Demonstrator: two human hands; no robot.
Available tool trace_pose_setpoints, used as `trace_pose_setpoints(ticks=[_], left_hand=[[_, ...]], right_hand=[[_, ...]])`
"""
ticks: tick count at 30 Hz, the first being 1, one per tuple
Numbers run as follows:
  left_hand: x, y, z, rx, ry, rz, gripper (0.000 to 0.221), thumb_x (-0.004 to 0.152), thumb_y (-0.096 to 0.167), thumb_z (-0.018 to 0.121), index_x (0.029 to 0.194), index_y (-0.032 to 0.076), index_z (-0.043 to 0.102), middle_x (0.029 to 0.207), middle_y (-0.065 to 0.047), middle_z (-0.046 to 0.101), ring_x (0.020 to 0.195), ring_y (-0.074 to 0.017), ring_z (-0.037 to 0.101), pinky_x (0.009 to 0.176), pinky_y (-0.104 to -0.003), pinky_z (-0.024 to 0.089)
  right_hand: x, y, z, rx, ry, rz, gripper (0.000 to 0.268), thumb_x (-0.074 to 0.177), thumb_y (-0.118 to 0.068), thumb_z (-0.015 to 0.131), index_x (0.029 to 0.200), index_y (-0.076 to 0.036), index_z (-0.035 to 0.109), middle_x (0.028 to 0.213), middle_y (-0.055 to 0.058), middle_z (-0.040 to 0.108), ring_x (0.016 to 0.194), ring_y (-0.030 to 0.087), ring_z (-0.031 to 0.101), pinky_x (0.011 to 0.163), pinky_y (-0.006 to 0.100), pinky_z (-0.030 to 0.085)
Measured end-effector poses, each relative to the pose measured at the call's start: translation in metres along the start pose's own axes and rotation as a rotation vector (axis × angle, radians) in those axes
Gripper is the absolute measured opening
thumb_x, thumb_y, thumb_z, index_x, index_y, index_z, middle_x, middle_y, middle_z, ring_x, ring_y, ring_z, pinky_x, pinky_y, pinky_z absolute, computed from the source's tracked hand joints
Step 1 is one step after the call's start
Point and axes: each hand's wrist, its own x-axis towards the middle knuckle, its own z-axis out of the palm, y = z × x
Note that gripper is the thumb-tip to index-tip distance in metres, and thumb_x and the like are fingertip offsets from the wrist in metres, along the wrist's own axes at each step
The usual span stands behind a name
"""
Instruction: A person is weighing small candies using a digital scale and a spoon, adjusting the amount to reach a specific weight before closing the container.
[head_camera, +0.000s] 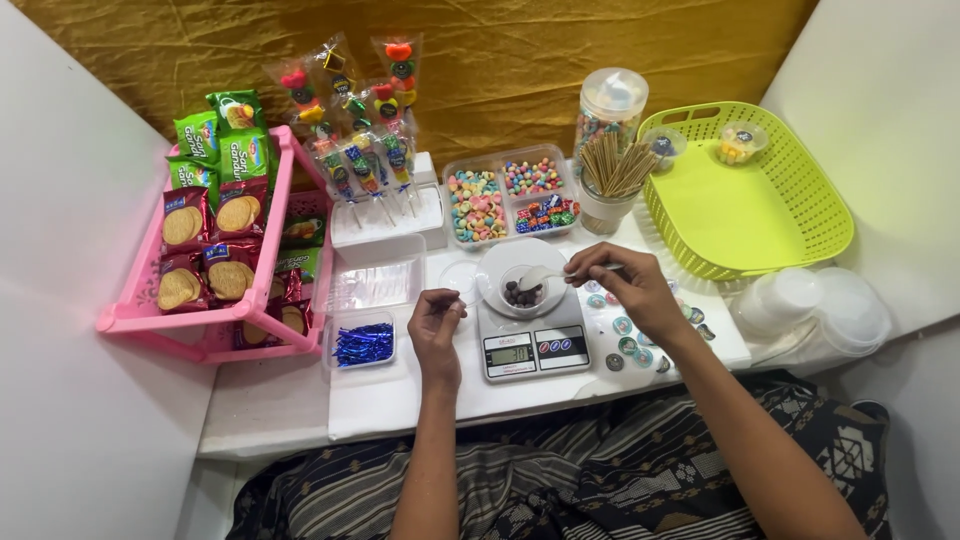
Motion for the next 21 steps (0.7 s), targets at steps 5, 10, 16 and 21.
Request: trace_pose_setpoints(ticks=[5, 10, 16, 21], left_hand=[[0.0, 0.0, 0.0, 0.0, 0.012, 0.004, 0.012, 0.085, 0.006, 0.067, 0.096, 0.002, 0.066, 0.077, -0.007, 0.061, 0.071, -0.0129, 0.056, 0.071, -0.027, 0.05], [0.0, -0.001, 0.0, -0.008, 0.005, 0.002, 0.012, 0.085, 0.006, 0.068, 0.096, 0.002, 0.066, 0.076, -0.007, 0.061, 0.071, -0.0128, 0.057, 0.071, -0.027, 0.05], [0.0, 0.0, -0.001, -0.013, 0.001, 0.006, 0.013, 0.085, 0.007, 0.068, 0.096, 0.002, 0.066, 0.076, -0.007, 0.061, 0.071, -0.0127, 0.057, 0.071, -0.027, 0.05], [0.001, -0.002, -0.001, -0.013, 0.002, 0.015, 0.013, 0.085, 0.007, 0.069, 0.097, 0.001, 0.066, 0.076, -0.008, 0.062, 0.071, -0.013, 0.057, 0.071, -0.027, 0.051]], right_hand=[[-0.001, 0.006, 0.01, 0.017, -0.021, -0.001, 0.019, 0.1, 0.001, 0.054, 0.092, 0.006, 0.071, 0.096, 0.02, 0.075, 0.085, 0.025, 0.074, 0.081, 0.041, 0.062], [-0.001, 0.002, 0.005, 0.052, 0.015, 0.004, 0.021, 0.102, -0.001, 0.052, 0.093, 0.008, 0.069, 0.097, 0.023, 0.073, 0.087, 0.028, 0.075, 0.083, 0.043, 0.062], [-0.001, 0.006, 0.006, -0.002, -0.053, 0.009, 0.022, 0.1, 0.0, 0.051, 0.092, 0.006, 0.071, 0.098, 0.02, 0.075, 0.087, 0.024, 0.074, 0.083, 0.042, 0.061], [0.001, 0.005, -0.003, -0.035, -0.031, -0.029, 0.024, 0.102, -0.001, 0.051, 0.092, 0.005, 0.071, 0.098, 0.02, 0.075, 0.088, 0.024, 0.074, 0.085, 0.042, 0.06]])
